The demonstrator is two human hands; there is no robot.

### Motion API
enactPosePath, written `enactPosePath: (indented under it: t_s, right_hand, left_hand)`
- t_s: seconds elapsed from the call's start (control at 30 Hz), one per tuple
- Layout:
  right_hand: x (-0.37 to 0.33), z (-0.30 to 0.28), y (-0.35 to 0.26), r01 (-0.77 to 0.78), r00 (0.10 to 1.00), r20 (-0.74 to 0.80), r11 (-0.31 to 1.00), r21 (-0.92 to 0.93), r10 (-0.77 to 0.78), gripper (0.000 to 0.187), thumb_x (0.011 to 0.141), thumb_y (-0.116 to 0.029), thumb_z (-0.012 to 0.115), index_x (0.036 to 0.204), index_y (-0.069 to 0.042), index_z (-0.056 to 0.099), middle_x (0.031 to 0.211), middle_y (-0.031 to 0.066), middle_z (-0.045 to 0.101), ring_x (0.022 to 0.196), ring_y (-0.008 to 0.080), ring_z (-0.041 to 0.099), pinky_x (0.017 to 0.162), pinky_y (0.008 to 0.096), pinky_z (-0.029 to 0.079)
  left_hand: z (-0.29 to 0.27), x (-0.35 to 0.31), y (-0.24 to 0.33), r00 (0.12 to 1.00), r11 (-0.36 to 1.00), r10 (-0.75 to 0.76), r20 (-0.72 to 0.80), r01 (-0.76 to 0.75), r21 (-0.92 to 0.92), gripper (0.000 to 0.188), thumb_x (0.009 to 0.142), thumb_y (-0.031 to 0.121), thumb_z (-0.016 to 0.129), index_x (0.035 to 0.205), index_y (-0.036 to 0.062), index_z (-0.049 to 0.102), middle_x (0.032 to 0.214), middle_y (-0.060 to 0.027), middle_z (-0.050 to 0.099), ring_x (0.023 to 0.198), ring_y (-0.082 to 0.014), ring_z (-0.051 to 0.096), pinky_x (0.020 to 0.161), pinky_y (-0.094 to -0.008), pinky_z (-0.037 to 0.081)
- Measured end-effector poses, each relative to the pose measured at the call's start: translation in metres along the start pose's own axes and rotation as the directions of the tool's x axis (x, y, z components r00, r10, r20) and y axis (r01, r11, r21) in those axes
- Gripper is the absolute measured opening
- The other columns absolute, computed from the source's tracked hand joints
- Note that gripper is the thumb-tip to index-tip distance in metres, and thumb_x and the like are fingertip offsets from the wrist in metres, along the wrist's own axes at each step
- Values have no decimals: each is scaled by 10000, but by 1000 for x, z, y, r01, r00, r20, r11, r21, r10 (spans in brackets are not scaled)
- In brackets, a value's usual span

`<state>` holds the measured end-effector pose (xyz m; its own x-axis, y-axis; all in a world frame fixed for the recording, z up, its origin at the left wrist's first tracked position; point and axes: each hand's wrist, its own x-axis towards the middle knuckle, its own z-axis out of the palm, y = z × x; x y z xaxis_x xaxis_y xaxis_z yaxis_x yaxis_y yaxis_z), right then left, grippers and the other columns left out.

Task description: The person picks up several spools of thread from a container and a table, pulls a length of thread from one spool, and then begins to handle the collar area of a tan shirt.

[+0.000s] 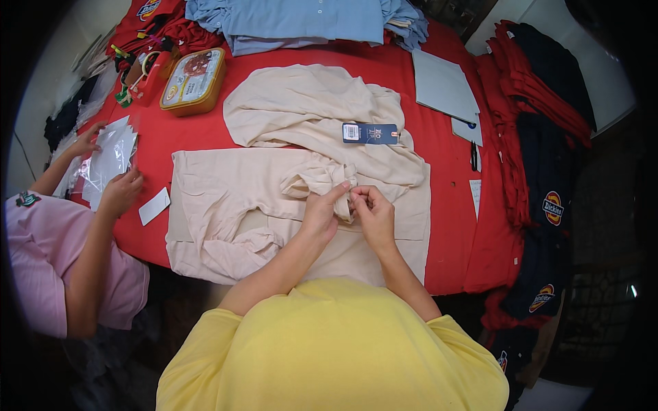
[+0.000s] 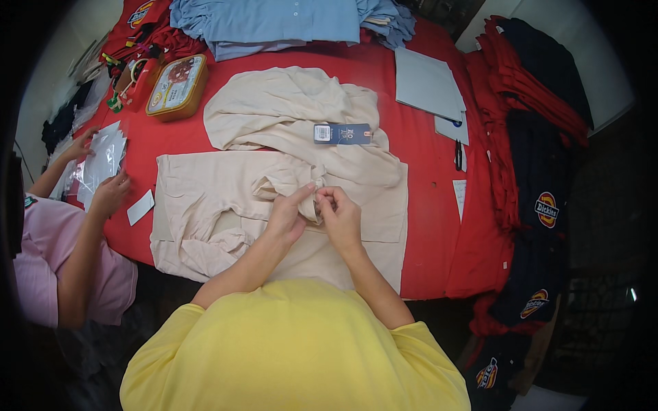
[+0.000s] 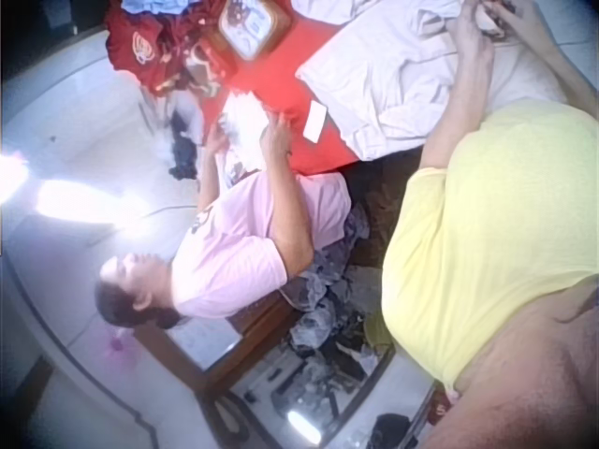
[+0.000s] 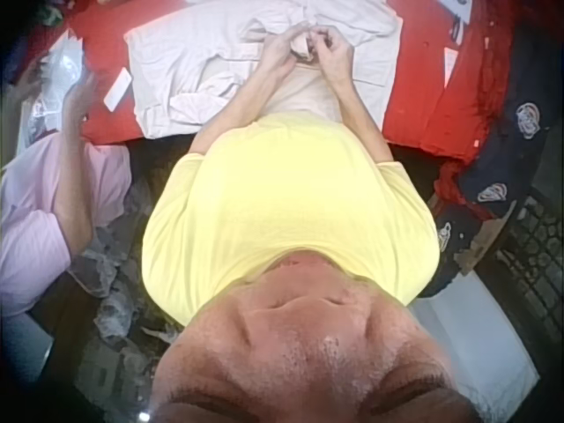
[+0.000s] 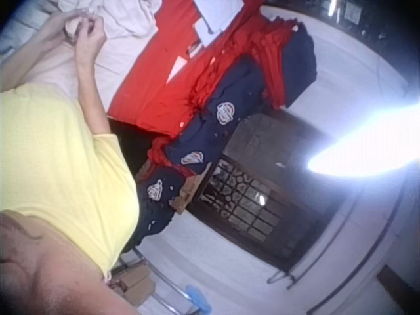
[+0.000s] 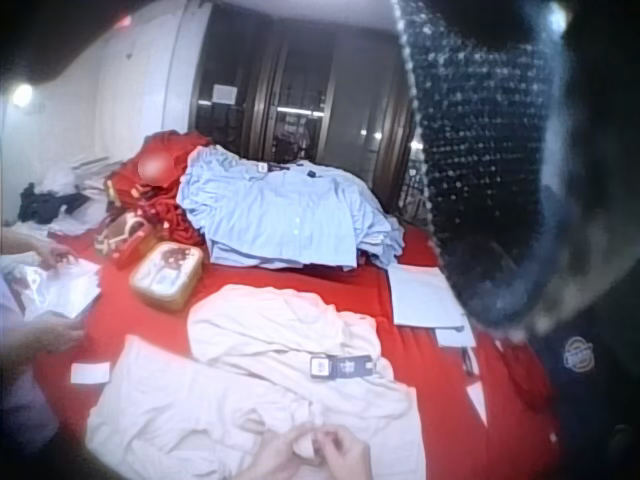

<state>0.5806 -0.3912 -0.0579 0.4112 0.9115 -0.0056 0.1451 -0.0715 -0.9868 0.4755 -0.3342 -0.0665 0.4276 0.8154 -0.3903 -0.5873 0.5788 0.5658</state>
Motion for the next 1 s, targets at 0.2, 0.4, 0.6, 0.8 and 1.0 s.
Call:
enactPosePath:
  t_s: [0.2, 0.4, 0.6, 0.8, 1.0]
  right_hand:
    - [0, 1, 0, 14, 999, -39, 1000, 14, -13, 104, 881, -64, 569, 924, 22, 610, 683, 8, 605, 605, 52, 545, 570, 213, 464]
    - [0, 2, -2, 9, 999, -35, 1000, 6, -9, 95, 880, -67, 583, 914, 19, 605, 694, 10, 605, 604, 54, 544, 566, 212, 460]
    - [2, 0, -5, 35, 999, -34, 999, 35, -34, 218, 859, -43, 619, 1052, 4, 529, 775, 24, 606, 667, 64, 557, 598, 203, 467]
    - [5, -17, -20, 256, 963, 167, 909, -328, -211, 402, 784, -43, 662, 1154, -35, 507, 853, 75, 586, 774, 177, 576, 689, 293, 481]
    - [17, -26, -34, 442, 892, 316, 768, -464, -323, 388, 747, -62, 685, 1114, -51, 562, 940, 110, 552, 885, 265, 526, 807, 356, 445]
  left_hand:
    - [4, -2, 1, 1000, 1000, 4, -7, -4, 16, 251, 826, 59, 641, 1050, -24, 565, 965, -96, 629, 826, -193, 636, 708, -324, 525]
    - [2, -1, 2, 1000, 1000, 1, -3, -1, 3, 258, 818, 47, 646, 1055, -9, 560, 954, -82, 628, 804, -177, 634, 668, -307, 526]
    - [3, -1, 1, 999, 999, -38, 3, 38, 3, 276, 808, 27, 655, 1067, 17, 560, 947, -59, 630, 808, -154, 626, 651, -284, 521]
    - [-1, 1, 7, 1000, 1000, 12, 24, -13, 23, 306, 814, 19, 647, 1104, -15, 555, 1007, -89, 634, 866, -171, 633, 689, -283, 527]
    - [-2, -2, 11, 999, 999, -18, 45, 16, 42, 314, 818, 19, 642, 1115, -31, 554, 1035, -95, 629, 888, -178, 632, 718, -292, 527]
